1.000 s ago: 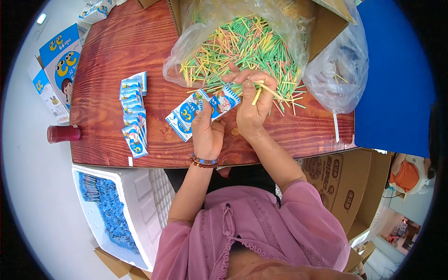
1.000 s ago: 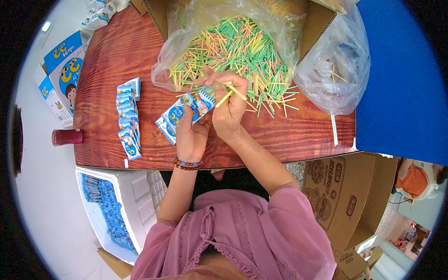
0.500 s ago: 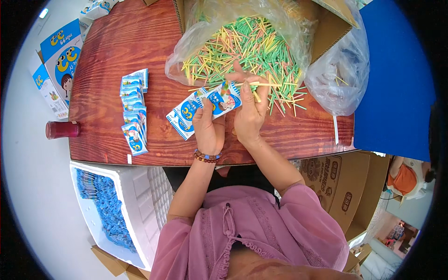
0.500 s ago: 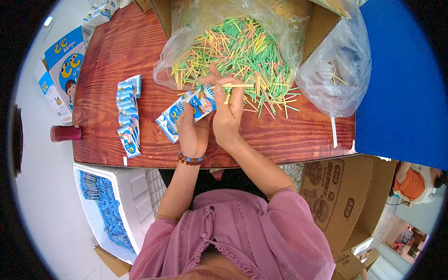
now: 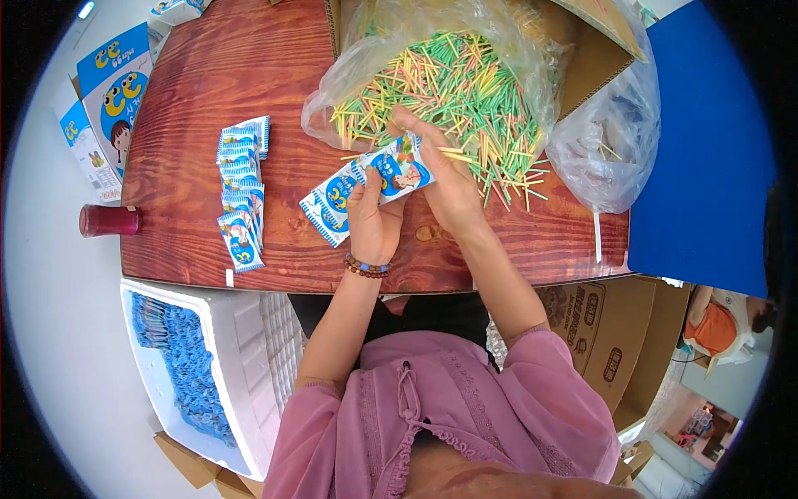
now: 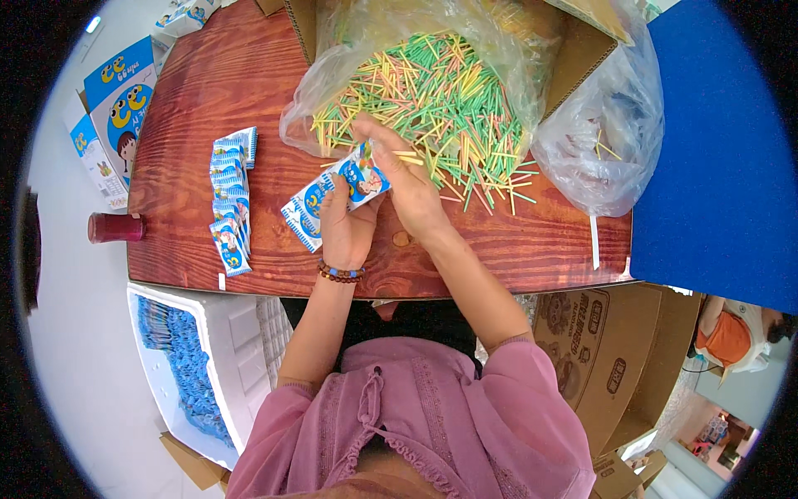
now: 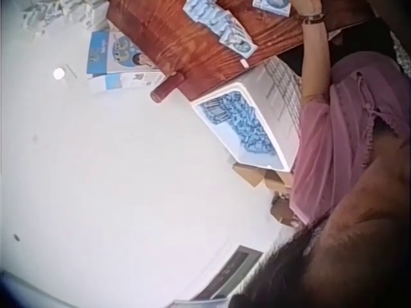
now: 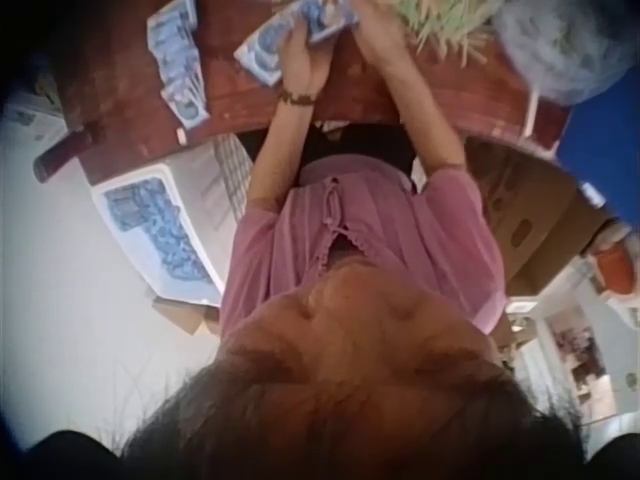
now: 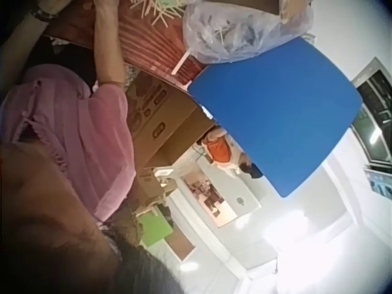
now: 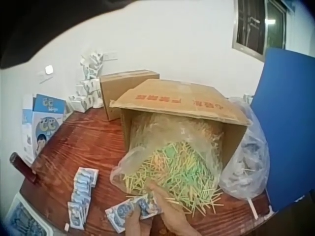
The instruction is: Packaging bundles of small green sticks into blue paper packets.
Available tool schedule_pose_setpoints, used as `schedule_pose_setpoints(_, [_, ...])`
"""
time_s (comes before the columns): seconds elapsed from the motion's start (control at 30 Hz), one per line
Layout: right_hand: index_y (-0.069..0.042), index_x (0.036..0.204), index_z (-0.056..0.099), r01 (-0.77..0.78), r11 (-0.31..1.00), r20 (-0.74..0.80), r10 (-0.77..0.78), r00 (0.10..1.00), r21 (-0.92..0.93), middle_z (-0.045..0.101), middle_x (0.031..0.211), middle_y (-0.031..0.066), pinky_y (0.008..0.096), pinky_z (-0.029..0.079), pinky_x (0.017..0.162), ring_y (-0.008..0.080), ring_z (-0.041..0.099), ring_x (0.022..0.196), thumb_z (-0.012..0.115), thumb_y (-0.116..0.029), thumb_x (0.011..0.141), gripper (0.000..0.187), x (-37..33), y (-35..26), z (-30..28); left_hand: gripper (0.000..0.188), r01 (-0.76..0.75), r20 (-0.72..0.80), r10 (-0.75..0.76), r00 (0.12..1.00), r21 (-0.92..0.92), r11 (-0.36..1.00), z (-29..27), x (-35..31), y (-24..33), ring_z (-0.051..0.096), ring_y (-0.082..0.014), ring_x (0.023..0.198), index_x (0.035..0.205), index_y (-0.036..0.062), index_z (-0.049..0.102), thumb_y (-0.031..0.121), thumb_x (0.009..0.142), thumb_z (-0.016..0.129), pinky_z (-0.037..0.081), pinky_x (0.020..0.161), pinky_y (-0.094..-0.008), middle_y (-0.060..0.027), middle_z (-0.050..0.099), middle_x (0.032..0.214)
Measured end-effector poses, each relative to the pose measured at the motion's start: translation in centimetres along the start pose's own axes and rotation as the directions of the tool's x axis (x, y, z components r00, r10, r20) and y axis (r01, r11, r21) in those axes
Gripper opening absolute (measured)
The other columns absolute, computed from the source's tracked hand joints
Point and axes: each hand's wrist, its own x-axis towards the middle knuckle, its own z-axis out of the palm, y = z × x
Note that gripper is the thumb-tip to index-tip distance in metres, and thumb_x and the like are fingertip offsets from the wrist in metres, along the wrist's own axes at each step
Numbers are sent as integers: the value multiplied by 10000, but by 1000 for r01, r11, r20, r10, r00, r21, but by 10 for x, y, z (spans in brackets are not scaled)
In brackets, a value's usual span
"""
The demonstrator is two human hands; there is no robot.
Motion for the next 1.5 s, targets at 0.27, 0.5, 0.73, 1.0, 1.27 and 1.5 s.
schedule_pose_setpoints(0.27, [35, 1426, 353, -245, 969, 201, 241, 949, -6, 398, 1458, 147, 392, 334, 1100, 253, 432, 1311, 471, -536, 960, 747, 8, -22, -3, 341, 45, 66, -39, 997, -89, 995, 1, 0, 9, 610, -208, 1118, 1256, 32, 537, 257, 1000, 527, 485, 982, -414, -81, 625, 1228])
schedule_pose_setpoints(0.5, [10, 1432, 361, -140, 965, 253, 195, 947, -221, 415, 1446, 169, 390, 262, 1134, 272, 382, 1351, 420, -530, 983, 705, 9, -34, 7, 385, 83, 112, -68, 991, -132, 988, 3, -3, 11, 572, -190, 1141, 1291, 100, 521, 344, 994, 526, 480, 966, -389, -46, 608, 1245])
schedule_pose_setpoints(0.73, [7, 1377, 428, -144, 971, 160, 175, 972, -190, 516, 1345, 156, 379, 335, 1086, 259, 508, 1245, 388, -439, 1021, 572, 13, -48, 8, 374, 151, 181, -91, 979, -354, 923, -16, -7, 18, 576, -211, 1156, 1296, 95, 518, 305, 988, 544, 472, 997, -417, -49, 603, 1259])
schedule_pose_setpoints(1.0, [5, 1100, 618, 147, 465, 170, 9, 985, -873, 592, 936, 147, 378, 445, 777, 280, 587, 885, 518, -223, 978, 277, -11, -48, 32, 301, 71, 205, -13, 979, -274, 959, -1, -20, 23, 572, -195, 1165, 1260, 100, 551, 222, 985, 552, 397, 1063, -432, -32, 618, 1243])
schedule_pose_setpoints(1.27, [29, 1019, 649, 332, 599, 403, -16, 915, -728, 564, 840, 97, 311, 435, 670, 183, 532, 723, 551, -103, 949, 178, -7, -48, 37, 523, -224, 366, 227, 903, -51, 973, -22, -31, 58, 547, -224, 1198, 1379, 16, 434, 206, 927, 615, 447, 1025, -385, -125, 553, 1310])
schedule_pose_setpoints(1.5, [8, 991, 644, 49, 831, 423, 231, 876, -555, 564, 740, 22, 223, 391, 595, 75, 517, 677, 511, -199, 1006, 246, 1, -41, 47, 375, -242, 270, 144, 952, 381, 892, -30, -40, 89, 643, -111, 957, 1220, -34, 581, 12, 860, 674, 525, 821, -244, -78, 671, 1099])
